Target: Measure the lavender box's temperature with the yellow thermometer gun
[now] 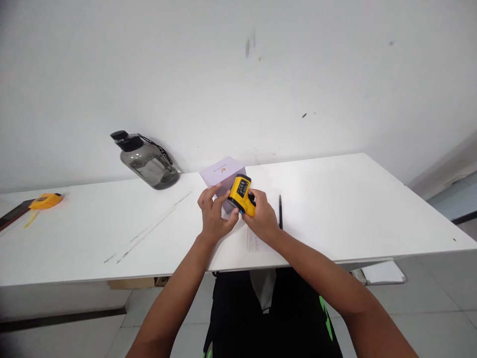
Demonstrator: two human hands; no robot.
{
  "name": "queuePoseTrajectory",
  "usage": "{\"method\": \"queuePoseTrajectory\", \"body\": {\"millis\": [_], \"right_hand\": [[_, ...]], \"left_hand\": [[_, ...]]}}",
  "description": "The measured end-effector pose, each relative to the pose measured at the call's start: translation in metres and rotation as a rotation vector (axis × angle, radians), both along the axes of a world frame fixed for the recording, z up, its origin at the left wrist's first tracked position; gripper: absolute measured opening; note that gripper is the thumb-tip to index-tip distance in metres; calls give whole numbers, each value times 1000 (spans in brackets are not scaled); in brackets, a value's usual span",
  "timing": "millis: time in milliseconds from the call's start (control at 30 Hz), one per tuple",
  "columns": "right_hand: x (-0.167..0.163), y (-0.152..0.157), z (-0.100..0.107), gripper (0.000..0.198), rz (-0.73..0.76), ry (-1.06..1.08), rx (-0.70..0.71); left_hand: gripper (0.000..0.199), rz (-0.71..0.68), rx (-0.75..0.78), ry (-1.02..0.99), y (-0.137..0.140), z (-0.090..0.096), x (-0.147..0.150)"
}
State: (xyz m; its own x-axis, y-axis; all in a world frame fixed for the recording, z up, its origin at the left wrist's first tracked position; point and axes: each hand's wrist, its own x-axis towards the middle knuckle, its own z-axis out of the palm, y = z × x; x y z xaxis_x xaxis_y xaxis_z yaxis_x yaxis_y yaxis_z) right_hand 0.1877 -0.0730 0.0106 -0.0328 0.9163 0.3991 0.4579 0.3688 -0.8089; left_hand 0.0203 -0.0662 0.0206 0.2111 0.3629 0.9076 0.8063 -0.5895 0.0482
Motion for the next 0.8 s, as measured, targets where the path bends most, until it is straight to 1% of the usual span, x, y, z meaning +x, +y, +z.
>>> {"method": "queuePoseTrajectory", "body": {"millis": [400,533,800], "right_hand": [[0,0,-7,80,1,32,-33],[0,-1,-5,81,1,33,-61],[0,-1,-4,81,6,37,-49]], "left_hand": [[49,-2,-9,1,-1,1,0],[49,-5,-12,-1,-1,1,0],[48,-1,-34,-24,-1,-1,0]]}}
